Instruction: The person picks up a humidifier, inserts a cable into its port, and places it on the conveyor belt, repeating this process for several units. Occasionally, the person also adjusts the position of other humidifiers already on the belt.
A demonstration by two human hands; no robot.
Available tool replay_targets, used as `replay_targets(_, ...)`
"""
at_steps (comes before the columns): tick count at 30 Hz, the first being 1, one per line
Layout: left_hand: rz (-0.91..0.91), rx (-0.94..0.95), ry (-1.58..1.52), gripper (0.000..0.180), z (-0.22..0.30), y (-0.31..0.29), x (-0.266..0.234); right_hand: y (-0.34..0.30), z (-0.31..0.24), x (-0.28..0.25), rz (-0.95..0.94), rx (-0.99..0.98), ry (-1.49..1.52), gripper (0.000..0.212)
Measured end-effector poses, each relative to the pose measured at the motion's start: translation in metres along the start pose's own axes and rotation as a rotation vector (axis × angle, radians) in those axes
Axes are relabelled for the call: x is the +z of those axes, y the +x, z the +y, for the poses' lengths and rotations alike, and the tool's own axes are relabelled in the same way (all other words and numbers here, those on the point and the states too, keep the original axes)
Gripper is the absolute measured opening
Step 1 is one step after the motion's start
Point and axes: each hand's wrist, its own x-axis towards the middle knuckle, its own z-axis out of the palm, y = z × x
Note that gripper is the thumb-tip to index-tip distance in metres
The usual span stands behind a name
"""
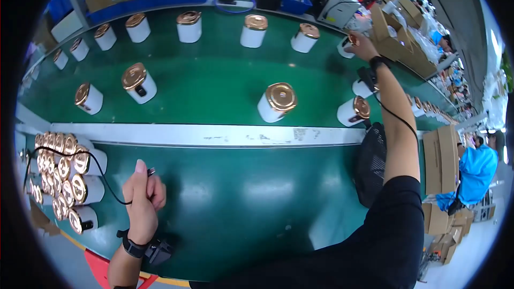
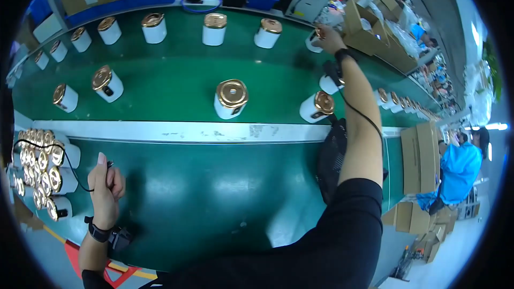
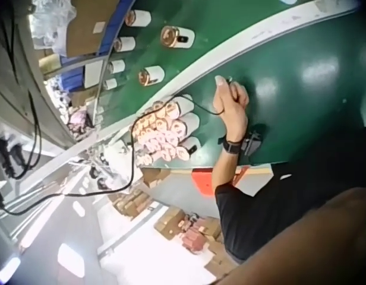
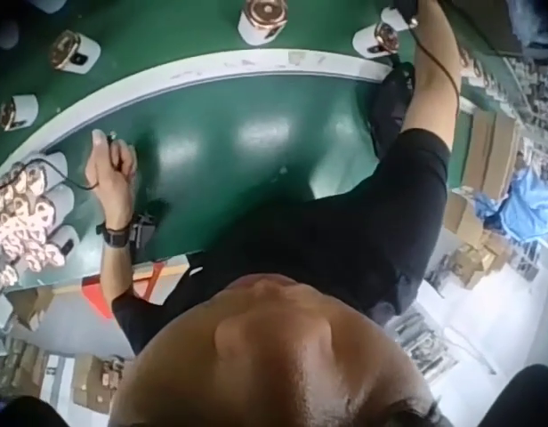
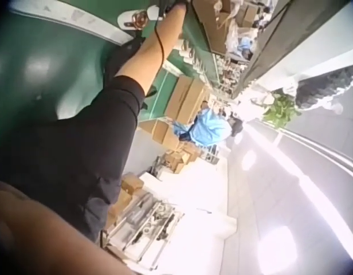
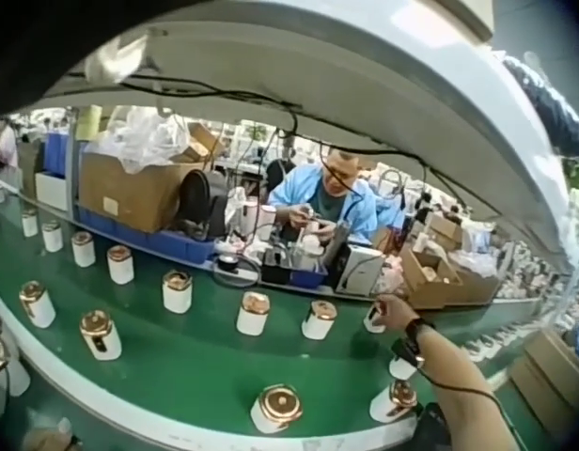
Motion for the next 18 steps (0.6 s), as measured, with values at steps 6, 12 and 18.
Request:
replay_targets(6,-0.278,0.044,-0.018,0.053,0.051,-0.009,0.048,-0.040,-0.132,-0.112,-0.113,0.025,0.384,0.040)
replay_targets(12,-0.369,0.086,-0.079,0.050,0.070,-0.025,0.089,-0.129,-0.310,-0.185,-0.174,-0.597,0.568,0.054)
replay_targets(18,-0.540,0.063,0.007,0.043,0.056,-0.033,0.066,-0.160,-0.373,-0.184,-0.272,-0.671,0.631,0.065)
